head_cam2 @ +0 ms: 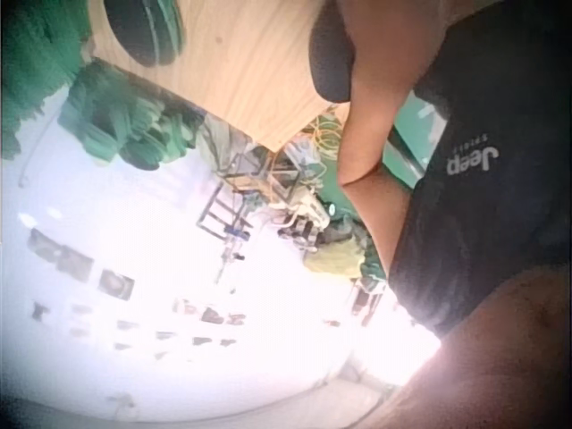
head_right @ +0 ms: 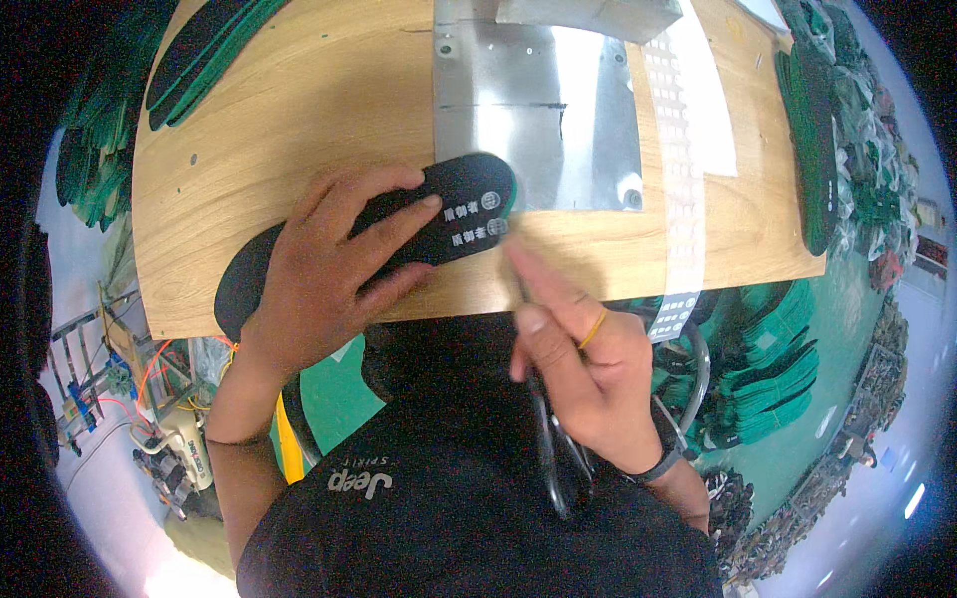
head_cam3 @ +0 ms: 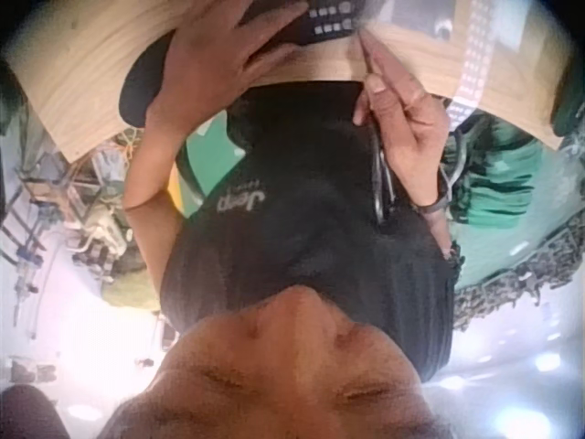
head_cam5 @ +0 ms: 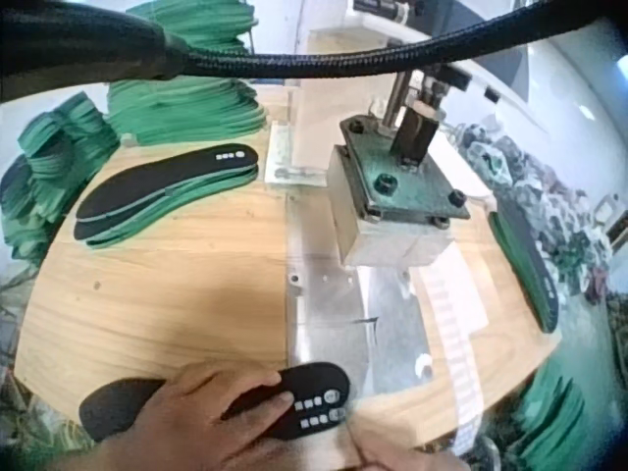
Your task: The person cuts a strip of transparent labels using scissors and peels a label from the strip to stick onto the heel of a shoe insole. The person then organizes the shoe insoles into a stack and secures them with a rubber band.
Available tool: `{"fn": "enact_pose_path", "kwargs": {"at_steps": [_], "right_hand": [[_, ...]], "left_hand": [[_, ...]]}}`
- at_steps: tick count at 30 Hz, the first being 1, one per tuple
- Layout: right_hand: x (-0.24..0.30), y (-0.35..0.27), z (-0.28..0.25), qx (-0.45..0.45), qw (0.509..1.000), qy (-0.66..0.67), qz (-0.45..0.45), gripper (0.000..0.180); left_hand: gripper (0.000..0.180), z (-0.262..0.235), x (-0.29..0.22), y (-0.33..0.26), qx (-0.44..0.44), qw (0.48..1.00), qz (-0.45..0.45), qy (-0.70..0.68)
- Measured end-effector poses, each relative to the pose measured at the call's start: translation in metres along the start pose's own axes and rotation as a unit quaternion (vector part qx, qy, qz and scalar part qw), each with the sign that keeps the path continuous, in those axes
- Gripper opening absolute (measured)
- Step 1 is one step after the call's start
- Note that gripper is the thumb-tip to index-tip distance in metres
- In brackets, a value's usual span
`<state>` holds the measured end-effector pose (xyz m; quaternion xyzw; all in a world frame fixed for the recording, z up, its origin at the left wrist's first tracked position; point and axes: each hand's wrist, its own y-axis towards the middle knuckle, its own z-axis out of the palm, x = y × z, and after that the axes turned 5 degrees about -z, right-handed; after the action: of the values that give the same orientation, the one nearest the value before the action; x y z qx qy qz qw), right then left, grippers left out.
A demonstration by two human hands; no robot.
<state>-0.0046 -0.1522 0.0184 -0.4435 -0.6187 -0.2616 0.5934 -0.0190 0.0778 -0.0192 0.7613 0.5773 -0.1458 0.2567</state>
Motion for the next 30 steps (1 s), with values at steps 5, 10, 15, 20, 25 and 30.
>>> {"fn": "enact_pose_path", "kwargs": {"at_steps": [5,10,15,20,25,30], "right_hand": [[-0.002,0.004,0.014,0.090,0.995,-0.007,0.036,0.037],[-0.010,0.003,0.008,0.055,0.997,0.029,0.051,0.036],[-0.006,0.000,0.018,0.051,0.998,0.017,0.037,0.036],[-0.007,0.001,0.011,0.001,0.999,-0.006,0.048,0.036],[0.002,0.000,0.018,0.087,0.996,-0.007,0.033,0.037],[-0.009,0.003,0.011,-0.026,0.998,0.013,0.048,0.036]], "left_hand": [[0.048,0.001,0.001,-0.001,-0.004,1.000,0.019,0.009],[0.047,0.003,0.001,-0.003,-0.017,1.000,0.017,-0.006],[0.046,0.003,0.001,-0.004,-0.018,1.000,0.019,0.000],[0.046,0.001,0.002,-0.004,-0.010,1.000,0.011,-0.001],[0.046,0.003,0.001,-0.006,-0.017,1.000,0.012,-0.016],[0.047,0.002,0.002,-0.003,-0.006,1.000,0.013,-0.005]]}}
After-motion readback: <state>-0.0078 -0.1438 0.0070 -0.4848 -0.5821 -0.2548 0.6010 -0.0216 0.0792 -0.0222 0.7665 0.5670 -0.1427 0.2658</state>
